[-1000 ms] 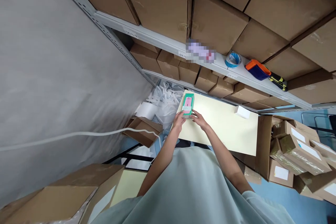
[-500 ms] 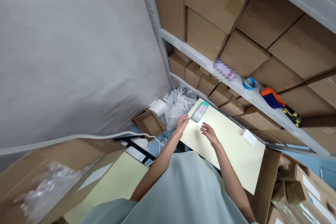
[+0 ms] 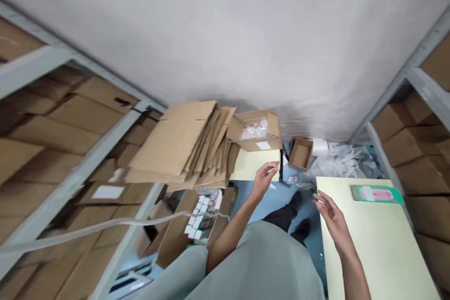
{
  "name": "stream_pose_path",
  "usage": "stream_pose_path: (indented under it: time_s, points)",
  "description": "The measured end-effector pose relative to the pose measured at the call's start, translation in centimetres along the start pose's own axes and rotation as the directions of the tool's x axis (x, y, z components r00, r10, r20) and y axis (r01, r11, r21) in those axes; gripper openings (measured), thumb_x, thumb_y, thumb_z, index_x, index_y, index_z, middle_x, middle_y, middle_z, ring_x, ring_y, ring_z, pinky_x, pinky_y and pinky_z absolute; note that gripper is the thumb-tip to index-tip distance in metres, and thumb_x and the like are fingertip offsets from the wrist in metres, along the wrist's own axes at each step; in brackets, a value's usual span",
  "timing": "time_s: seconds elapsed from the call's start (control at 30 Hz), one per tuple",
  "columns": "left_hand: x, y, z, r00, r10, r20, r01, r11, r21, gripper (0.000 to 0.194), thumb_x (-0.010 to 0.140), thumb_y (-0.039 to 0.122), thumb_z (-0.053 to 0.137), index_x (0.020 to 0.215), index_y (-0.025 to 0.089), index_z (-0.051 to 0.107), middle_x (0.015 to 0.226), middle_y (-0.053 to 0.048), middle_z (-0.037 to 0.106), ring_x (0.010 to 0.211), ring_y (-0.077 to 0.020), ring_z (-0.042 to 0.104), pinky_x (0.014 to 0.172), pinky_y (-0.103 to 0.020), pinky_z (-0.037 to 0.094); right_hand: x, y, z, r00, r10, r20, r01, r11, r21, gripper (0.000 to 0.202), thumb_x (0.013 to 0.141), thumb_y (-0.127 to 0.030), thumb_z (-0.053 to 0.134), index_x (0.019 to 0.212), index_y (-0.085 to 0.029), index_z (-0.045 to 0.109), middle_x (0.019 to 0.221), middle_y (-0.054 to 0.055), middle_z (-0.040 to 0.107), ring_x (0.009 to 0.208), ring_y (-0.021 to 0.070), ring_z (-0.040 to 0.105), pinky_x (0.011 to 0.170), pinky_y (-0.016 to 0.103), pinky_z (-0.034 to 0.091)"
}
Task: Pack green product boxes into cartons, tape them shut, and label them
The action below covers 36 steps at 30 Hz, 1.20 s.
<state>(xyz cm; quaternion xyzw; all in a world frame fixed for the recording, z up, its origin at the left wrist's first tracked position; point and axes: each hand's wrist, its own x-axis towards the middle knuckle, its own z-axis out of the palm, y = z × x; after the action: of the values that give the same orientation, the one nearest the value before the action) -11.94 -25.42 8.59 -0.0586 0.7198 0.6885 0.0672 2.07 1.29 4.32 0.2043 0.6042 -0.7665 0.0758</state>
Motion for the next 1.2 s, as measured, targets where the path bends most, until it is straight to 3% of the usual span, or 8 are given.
stream_pose_path:
  time_s: [0.2,0.43,0.57,0.77,0.83,0.93,1.0,1.2]
  points:
    - [-6.9,1.4,-9.1,0.951,0.039,-0.308,-0.044,0.999,-0.012,0.030,0.087,0.051,0.083,0.096,0.022,0.081,0.134,-0.017,0.081,0.134,-0.0332,0.071,0.110,-0.044,0.055,-0.2,-1.1,7.0,0.960,0.017,0.280,0.003,0.998,-0.070,0.074,0.085,-0.076,0.086,0.140,-0.028,0.075,0.144,0.016,0.078,0.135,0.0388,0.075,0.121,0.059,0.056]
    - [-8.8,0.5,-17.1,0.830,0.092,-0.550,-0.165,0.983,-0.085,0.034,0.086,0.055,0.084,0.095,0.023,0.081,0.130,-0.015,0.082,0.130,-0.0319,0.074,0.112,-0.046,0.056,-0.2,-2.1,16.2,0.876,0.039,0.481,0.057,0.982,-0.183,0.069,0.087,-0.078,0.084,0.133,-0.028,0.078,0.138,0.016,0.081,0.128,0.0371,0.077,0.118,0.057,0.058]
    - [-9.2,0.4,-24.1,0.763,0.185,-0.619,-0.238,0.971,-0.004,0.033,0.089,0.054,0.081,0.101,0.023,0.080,0.129,-0.014,0.082,0.132,-0.0319,0.073,0.118,-0.049,0.054,0.6,-2.7,23.9,0.807,0.005,0.590,0.167,0.957,-0.236,0.064,0.088,-0.075,0.084,0.130,-0.026,0.079,0.135,0.015,0.082,0.123,0.0333,0.078,0.117,0.053,0.058]
    - [-8.8,-0.9,-36.6,0.698,0.203,-0.687,-0.221,0.973,0.064,0.043,0.088,0.058,0.079,0.111,0.022,0.078,0.132,-0.015,0.081,0.125,-0.0315,0.076,0.117,-0.051,0.056,2.0,-3.2,38.7,0.718,-0.034,0.695,0.234,0.953,-0.195,0.062,0.085,-0.075,0.087,0.122,-0.027,0.081,0.124,0.013,0.085,0.116,0.0313,0.080,0.114,0.053,0.059]
    - [-8.2,-1.7,-40.0,0.704,0.220,-0.676,-0.209,0.973,0.099,0.046,0.084,0.056,0.082,0.114,0.021,0.078,0.132,-0.016,0.080,0.122,-0.0311,0.077,0.118,-0.052,0.056,2.5,-2.8,43.5,0.698,-0.045,0.714,0.252,0.950,-0.186,0.059,0.085,-0.073,0.087,0.121,-0.026,0.081,0.123,0.012,0.085,0.115,0.0310,0.080,0.113,0.053,0.059]
    - [-7.2,-2.7,-43.7,0.792,0.184,-0.582,-0.163,0.983,0.089,0.051,0.079,0.055,0.084,0.117,0.021,0.077,0.128,-0.015,0.081,0.123,-0.0324,0.077,0.116,-0.052,0.057,3.4,-1.7,49.7,0.690,-0.030,0.723,0.244,0.950,-0.193,0.061,0.084,-0.071,0.088,0.123,-0.026,0.080,0.119,0.012,0.085,0.112,0.0301,0.080,0.110,0.051,0.059]
    - [-6.7,-3.2,-45.3,0.844,0.148,-0.515,-0.133,0.989,0.066,0.053,0.076,0.057,0.084,0.116,0.022,0.077,0.125,-0.015,0.083,0.125,-0.0341,0.077,0.112,-0.052,0.060,4.2,-0.7,52.9,0.720,-0.006,0.694,0.211,0.954,-0.211,0.065,0.080,-0.070,0.090,0.124,-0.025,0.079,0.115,0.011,0.085,0.107,0.0292,0.080,0.107,0.049,0.060]
    - [-5.9,-3.5,-47.7,0.893,0.115,-0.436,-0.128,0.992,-0.001,0.055,0.074,0.062,0.086,0.111,0.021,0.079,0.117,-0.014,0.085,0.114,-0.0332,0.081,0.108,-0.051,0.062,5.8,1.9,57.6,0.840,0.061,0.539,0.117,0.950,-0.290,0.074,0.064,-0.074,0.095,0.112,-0.021,0.077,0.103,0.011,0.084,0.090,0.0276,0.081,0.091,0.044,0.062]
